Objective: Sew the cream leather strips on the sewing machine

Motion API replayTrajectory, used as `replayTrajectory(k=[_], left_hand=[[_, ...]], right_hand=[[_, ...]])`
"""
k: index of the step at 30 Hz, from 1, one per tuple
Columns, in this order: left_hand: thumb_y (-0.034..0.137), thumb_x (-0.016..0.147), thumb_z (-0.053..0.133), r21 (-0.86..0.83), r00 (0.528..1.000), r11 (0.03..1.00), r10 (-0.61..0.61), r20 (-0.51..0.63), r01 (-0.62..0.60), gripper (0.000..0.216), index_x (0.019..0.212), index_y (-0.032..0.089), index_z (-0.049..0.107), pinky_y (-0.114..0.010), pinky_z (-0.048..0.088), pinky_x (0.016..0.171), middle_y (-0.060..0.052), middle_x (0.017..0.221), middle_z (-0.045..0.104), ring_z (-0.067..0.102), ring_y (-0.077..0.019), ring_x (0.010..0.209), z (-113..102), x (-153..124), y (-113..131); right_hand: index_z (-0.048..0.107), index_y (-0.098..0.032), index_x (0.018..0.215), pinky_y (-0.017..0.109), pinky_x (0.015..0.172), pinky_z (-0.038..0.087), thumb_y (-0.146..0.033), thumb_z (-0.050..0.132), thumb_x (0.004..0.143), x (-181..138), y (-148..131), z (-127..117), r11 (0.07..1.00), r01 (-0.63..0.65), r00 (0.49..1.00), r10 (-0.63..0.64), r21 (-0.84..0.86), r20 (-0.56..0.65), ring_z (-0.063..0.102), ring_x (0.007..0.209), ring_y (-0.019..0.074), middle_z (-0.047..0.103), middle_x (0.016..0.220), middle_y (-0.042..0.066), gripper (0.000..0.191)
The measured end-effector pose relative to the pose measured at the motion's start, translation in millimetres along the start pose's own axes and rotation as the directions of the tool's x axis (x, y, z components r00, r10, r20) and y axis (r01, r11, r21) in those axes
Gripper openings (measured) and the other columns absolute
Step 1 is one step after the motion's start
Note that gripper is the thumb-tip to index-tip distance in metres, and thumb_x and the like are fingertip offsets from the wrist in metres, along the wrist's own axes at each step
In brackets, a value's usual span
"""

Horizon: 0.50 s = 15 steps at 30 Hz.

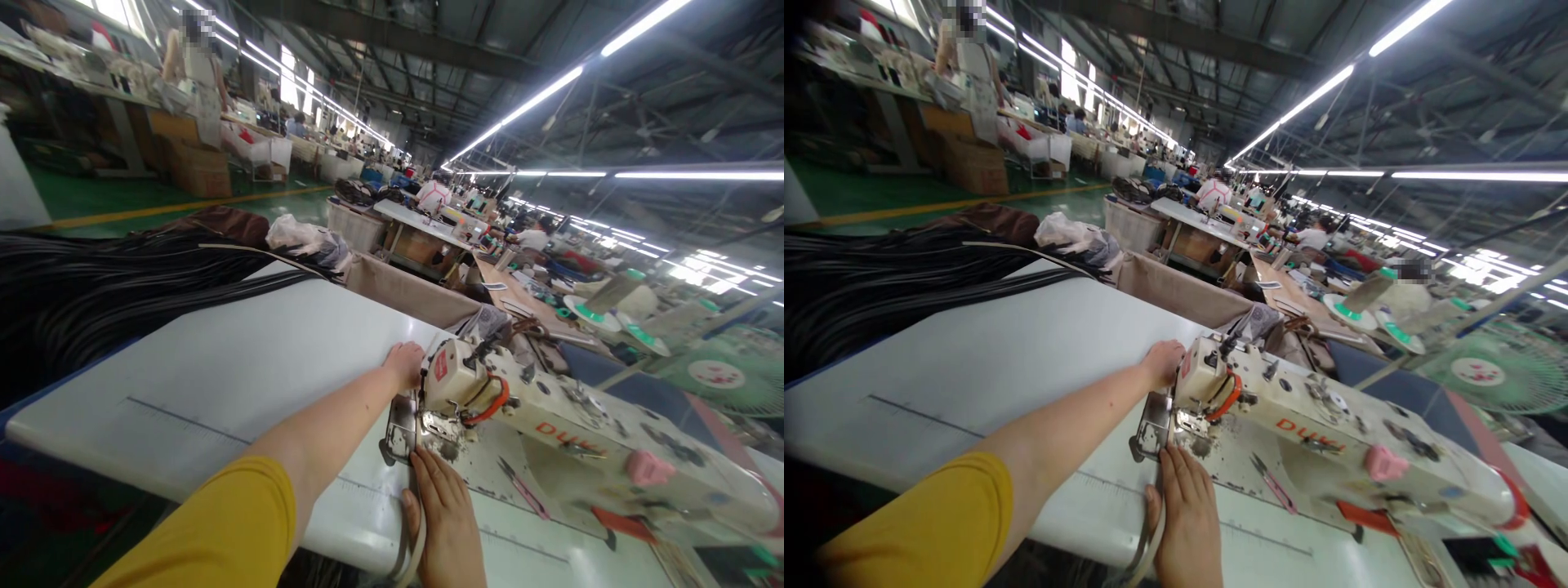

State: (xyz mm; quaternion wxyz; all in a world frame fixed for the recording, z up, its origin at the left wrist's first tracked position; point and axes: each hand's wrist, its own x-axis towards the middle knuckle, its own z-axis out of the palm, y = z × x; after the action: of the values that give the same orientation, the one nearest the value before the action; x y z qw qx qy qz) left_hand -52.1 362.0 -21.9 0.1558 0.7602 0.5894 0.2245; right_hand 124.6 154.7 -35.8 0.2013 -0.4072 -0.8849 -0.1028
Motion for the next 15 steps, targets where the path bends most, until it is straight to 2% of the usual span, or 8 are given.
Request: replayTrajectory(k=[4,7,12,15], left_hand=[[0.024,0.080,0.063,-0.002,0.974,0.980,-0.198,-0.107,0.199,0.027,0.104,0.012,0.068,-0.044,0.039,0.109,-0.018,0.119,0.061,0.053,-0.0336,0.122,-11,-2,-13],[0.024,0.082,0.060,-0.033,0.941,0.949,-0.315,-0.125,0.314,0.022,0.099,0.013,0.068,-0.043,0.042,0.104,-0.018,0.114,0.063,0.056,-0.0330,0.119,-20,-6,-30],[0.018,0.073,0.069,-0.131,0.912,0.911,-0.402,-0.077,0.391,0.031,0.103,0.017,0.065,-0.040,0.048,0.096,-0.015,0.111,0.068,0.063,-0.0310,0.110,-33,-15,-57],[0.012,0.065,0.073,-0.260,0.894,0.872,-0.444,-0.066,0.414,0.031,0.095,0.015,0.067,-0.040,0.047,0.097,-0.017,0.109,0.069,0.062,-0.0342,0.114,-39,-18,-68]], right_hand=[[0.054,-0.018,0.138,0.051,0.100,0.055,-0.032,0.056,0.096,0,-2,-3,1.000,-0.009,1.000,0.009,-0.005,0.008,0.059,0.126,0.0306,0.063,0.139,0.012,0.045],[0.054,-0.018,0.138,0.051,0.102,0.053,-0.032,0.056,0.096,2,-4,-6,1.000,-0.023,0.999,0.023,-0.004,0.027,0.058,0.127,0.0302,0.063,0.140,0.011,0.044],[0.056,-0.018,0.136,0.052,0.103,0.051,-0.033,0.057,0.096,6,-7,-9,0.999,-0.034,0.999,0.035,-0.015,0.031,0.060,0.126,0.0298,0.064,0.139,0.011,0.043],[0.057,-0.017,0.136,0.050,0.103,0.050,-0.034,0.055,0.097,7,-7,-11,0.999,-0.028,0.999,0.029,-0.022,0.015,0.061,0.125,0.0288,0.066,0.136,0.011,0.042]])
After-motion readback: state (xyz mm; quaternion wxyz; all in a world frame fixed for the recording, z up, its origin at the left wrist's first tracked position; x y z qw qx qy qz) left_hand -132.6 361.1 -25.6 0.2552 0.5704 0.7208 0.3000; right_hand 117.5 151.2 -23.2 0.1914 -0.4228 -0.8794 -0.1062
